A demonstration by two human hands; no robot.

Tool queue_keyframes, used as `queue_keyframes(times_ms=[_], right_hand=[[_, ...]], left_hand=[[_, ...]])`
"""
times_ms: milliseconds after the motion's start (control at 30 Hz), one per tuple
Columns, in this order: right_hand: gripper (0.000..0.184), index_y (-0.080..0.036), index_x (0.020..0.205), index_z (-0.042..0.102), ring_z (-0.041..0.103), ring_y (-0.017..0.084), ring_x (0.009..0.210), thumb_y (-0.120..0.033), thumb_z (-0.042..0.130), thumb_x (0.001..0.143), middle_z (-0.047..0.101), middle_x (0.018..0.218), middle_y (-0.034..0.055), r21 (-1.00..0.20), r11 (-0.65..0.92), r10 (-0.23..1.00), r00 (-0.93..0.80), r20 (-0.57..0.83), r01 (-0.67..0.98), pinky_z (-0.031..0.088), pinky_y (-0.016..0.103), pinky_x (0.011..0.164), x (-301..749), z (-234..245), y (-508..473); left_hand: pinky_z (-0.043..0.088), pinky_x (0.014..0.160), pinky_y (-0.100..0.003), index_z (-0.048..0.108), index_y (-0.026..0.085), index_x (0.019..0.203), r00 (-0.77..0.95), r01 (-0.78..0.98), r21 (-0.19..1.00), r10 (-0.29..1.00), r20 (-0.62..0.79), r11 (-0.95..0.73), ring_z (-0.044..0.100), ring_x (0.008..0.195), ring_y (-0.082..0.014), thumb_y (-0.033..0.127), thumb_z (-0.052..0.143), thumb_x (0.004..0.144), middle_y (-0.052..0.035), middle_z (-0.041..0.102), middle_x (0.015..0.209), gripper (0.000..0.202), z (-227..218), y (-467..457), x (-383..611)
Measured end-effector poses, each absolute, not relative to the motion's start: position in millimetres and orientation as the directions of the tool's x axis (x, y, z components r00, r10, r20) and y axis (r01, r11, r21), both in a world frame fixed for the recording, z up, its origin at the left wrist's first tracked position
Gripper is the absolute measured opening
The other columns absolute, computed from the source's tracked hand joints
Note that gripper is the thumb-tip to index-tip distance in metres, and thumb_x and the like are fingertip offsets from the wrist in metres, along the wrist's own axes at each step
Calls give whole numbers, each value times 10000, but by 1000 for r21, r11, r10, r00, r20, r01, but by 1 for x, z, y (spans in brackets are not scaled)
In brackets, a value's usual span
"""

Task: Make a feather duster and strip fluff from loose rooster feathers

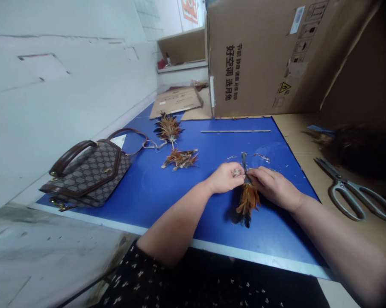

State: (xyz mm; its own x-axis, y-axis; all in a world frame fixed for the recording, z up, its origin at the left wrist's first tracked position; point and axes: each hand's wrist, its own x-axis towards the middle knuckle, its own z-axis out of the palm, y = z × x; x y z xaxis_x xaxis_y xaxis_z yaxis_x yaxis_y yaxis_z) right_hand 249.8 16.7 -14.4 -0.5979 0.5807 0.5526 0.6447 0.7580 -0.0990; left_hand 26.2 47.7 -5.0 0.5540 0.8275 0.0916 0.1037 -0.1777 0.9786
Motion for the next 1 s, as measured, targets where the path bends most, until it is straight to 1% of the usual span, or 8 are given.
queue_keyframes(times_ms=[100,233,400,533,633,800,900,1000], right_hand=[[265,-183,1267,610,716,217,936,-185,489,1031,728,1093,128,-40,784,551,-665,504,619,587,331,807,253,-11,16],[225,-155,1181,648,710,212,822,-160,489,1022,733,1018,127,57,772,541,-702,464,633,584,328,749,251,-7,13],[179,-148,1143,632,708,211,797,-141,536,991,738,960,114,93,654,532,-545,648,750,583,315,755,250,-9,15],[242,-169,1213,599,719,227,909,-136,564,976,746,1028,126,82,643,481,-485,730,761,585,336,862,251,-8,15],[229,-201,1196,604,719,221,918,-157,583,972,747,1048,111,3,684,497,-469,730,729,581,337,870,249,-3,13],[57,-222,974,647,681,204,819,-255,601,983,717,912,72,-352,650,658,-267,704,673,559,330,791,246,6,12],[217,-222,803,616,600,178,668,-352,626,977,646,738,32,-460,581,724,-170,668,672,494,306,649,245,5,14],[326,-213,699,569,509,143,566,-370,622,979,544,619,-4,-473,563,710,-104,696,678,408,291,576,245,3,14]], left_hand=[[340,590,-225,605,157,835,547,188,956,832,90,-227,401,599,-80,227,658,733,64,477,654,135,-8,48,26],[364,608,-229,624,161,842,514,233,936,851,112,-264,429,619,-91,236,676,750,53,509,663,130,-8,47,29],[427,693,-228,667,156,905,310,187,948,931,192,-257,511,706,-97,397,728,829,5,617,803,260,-2,41,36],[382,566,-216,629,152,868,448,51,999,893,-37,16,481,586,-80,595,720,831,27,565,697,453,-3,35,41],[364,523,-213,590,154,827,536,-12,988,835,-122,152,485,537,-77,643,734,799,33,551,655,510,-8,33,42],[403,576,-226,601,139,811,503,29,1000,864,-7,-9,512,583,-86,518,778,787,24,573,672,419,-13,37,42],[385,560,-228,596,140,781,510,167,979,860,17,-118,489,569,-88,442,773,791,27,562,645,350,-17,39,42],[362,545,-230,613,139,825,495,194,968,868,42,-158,458,563,-89,439,738,826,30,539,641,325,-21,41,43]])
